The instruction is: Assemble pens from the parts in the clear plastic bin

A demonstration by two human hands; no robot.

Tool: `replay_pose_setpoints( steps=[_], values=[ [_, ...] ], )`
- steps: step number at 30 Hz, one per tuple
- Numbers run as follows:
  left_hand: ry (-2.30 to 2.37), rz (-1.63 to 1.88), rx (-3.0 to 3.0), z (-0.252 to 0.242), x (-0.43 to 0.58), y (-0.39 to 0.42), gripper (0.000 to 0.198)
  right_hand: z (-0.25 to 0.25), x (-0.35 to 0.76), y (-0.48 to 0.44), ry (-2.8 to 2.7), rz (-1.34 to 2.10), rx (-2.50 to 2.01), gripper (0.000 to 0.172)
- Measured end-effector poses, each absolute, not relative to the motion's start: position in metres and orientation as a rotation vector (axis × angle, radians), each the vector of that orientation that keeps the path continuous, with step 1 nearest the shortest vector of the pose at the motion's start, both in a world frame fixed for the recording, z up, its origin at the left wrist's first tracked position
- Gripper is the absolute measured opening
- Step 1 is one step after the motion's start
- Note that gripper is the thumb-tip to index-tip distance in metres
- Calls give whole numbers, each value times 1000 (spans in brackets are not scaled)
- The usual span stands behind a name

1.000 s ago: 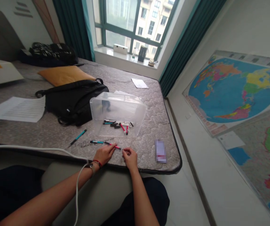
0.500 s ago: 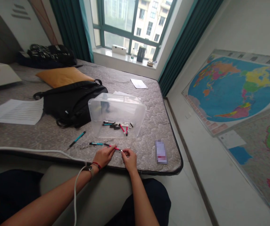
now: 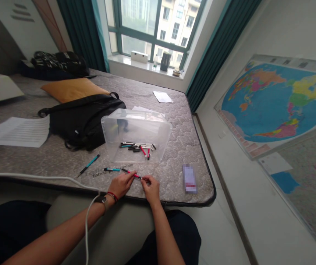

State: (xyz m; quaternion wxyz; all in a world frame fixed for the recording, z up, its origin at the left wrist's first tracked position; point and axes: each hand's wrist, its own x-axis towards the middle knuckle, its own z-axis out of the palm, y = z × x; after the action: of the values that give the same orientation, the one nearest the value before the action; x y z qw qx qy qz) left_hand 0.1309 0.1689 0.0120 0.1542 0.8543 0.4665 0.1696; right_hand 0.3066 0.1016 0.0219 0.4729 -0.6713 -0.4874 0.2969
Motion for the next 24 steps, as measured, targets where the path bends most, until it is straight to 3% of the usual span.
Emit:
replay_pose_setpoints(
  steps=[13,24],
  values=[
    [1344,452,2459,19,131,169,42,26,297,98,-1441,505,-1673,20],
    [1376,424,2471,14,130,168,42,38,297,98,-1488,557,-1669,16]
  ],
)
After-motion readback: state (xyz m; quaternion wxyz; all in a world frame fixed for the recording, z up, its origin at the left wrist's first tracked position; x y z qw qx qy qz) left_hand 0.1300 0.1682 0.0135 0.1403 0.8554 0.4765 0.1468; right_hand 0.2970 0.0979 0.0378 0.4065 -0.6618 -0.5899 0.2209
